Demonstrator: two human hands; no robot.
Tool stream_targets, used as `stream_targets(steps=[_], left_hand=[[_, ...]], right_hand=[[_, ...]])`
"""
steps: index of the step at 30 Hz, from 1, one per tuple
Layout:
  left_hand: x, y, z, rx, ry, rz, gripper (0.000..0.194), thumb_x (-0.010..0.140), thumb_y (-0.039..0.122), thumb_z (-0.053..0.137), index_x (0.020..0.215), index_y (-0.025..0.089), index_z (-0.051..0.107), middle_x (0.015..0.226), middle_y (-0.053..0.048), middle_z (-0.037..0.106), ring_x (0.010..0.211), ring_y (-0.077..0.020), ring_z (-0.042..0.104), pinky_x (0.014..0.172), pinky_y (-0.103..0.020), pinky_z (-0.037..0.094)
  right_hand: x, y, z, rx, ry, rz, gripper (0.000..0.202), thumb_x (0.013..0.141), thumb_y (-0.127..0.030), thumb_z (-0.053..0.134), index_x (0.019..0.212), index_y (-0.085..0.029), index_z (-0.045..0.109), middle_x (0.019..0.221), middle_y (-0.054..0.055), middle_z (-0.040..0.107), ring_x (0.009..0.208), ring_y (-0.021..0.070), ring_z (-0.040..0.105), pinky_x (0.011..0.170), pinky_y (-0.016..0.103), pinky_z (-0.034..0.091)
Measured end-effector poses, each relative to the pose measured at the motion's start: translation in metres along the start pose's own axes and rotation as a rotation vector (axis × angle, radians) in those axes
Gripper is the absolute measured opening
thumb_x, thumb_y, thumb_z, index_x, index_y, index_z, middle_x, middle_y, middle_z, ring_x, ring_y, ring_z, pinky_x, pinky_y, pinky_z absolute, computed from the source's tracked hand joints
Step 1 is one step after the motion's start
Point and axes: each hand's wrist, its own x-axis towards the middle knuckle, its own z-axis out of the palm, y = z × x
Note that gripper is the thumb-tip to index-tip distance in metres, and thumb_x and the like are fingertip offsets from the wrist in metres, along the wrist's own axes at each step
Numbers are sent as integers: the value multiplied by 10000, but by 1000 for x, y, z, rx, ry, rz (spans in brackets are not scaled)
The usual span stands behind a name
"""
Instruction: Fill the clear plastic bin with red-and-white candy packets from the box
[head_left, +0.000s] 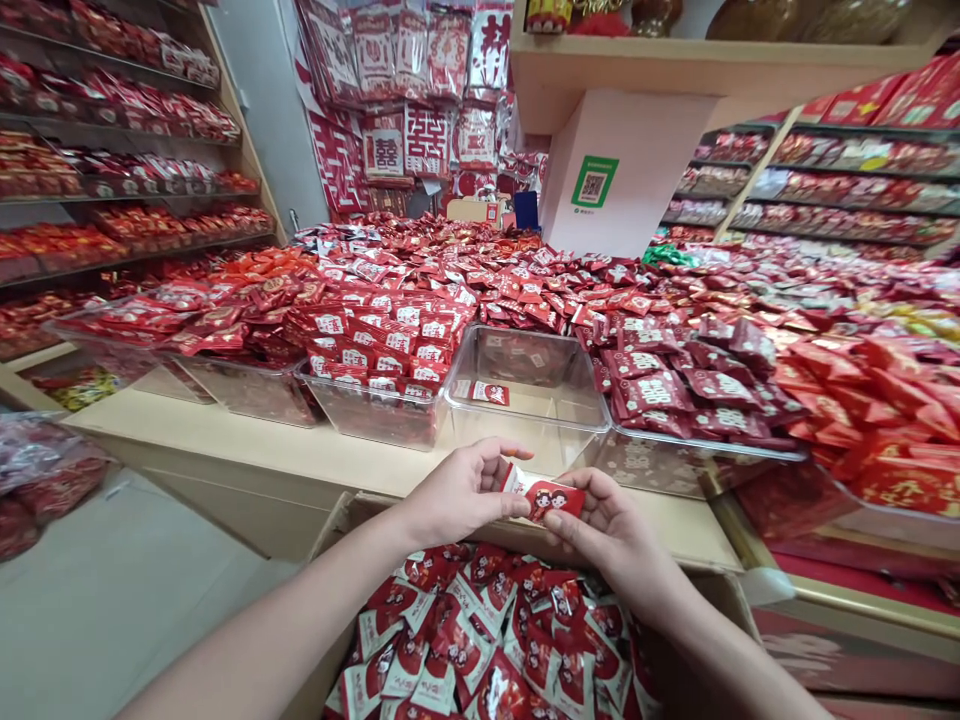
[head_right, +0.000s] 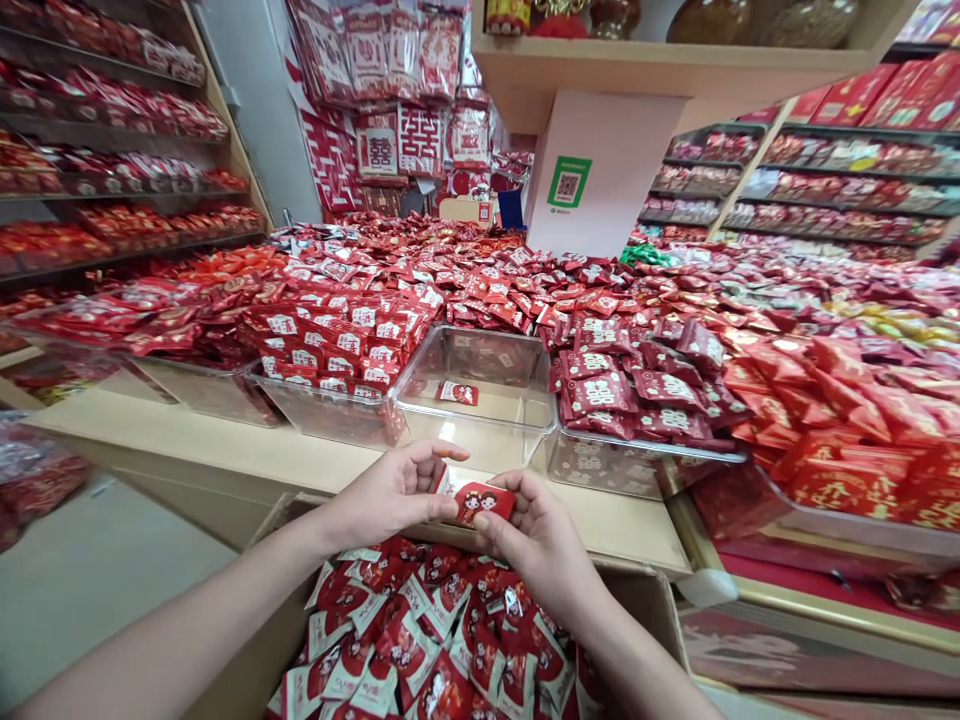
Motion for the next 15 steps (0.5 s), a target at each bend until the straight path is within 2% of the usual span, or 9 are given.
stream_targets(steps=[5, 7, 9, 11, 13, 15], left_hand=[[1, -2, -5, -3, -56, -8, 509, 632, 152, 602, 1099, 187, 401, 680, 52, 466, 610, -52, 469, 576, -194, 382], [3, -6, -8, -2, -49, -10, 549, 649, 194, 594, 1142, 198, 353, 763, 28, 480, 628, -60, 490, 599, -217, 396], [6, -10, -10, 52, -28, -44, 500, 687, 269, 558, 1137, 186, 357, 818, 0, 489, 619, -68, 499, 592, -232, 398], [8, -14, -10, 151, -41, -73, 410, 709, 328, 524, 1069, 155, 430, 777, -3, 497, 609, -74, 490, 584, -232, 389], [9, -16, -8, 227, -85, -74, 348, 707, 343, 520, 987, 136, 496, 717, 4, 502, 630, -84, 481, 609, -232, 385], [8, -18, -6, 269, -87, -61, 319, 699, 331, 527, 951, 136, 523, 709, 3, 513, 663, -94, 480, 639, -232, 386]], right_hand=[[0, 2, -3, -53, -14, -17, 338, 659, -332, 607, 876, -192, 388, 714, -19, 526, 573, 77, 519, 541, 227, 439], [4, -12, -9, -169, 35, -104, 317, 673, -336, 586, 882, -185, 401, 688, -12, 535, 562, 89, 522, 518, 227, 428], [17, -38, -16, -357, 155, -241, 290, 688, -339, 561, 887, -171, 432, 668, 5, 549, 569, 109, 530, 506, 231, 419], [42, -69, -23, -599, 323, -361, 261, 710, -329, 525, 898, -154, 477, 693, 31, 570, 601, 127, 539, 528, 242, 422], [80, -94, -27, -907, 432, -405, 259, 709, -284, 518, 926, -142, 518, 745, 51, 590, 644, 137, 547, 560, 240, 422], [125, -104, -28, -1168, 380, -259, 274, 694, -223, 517, 948, -125, 551, 732, 55, 606, 630, 138, 555, 557, 230, 422]])
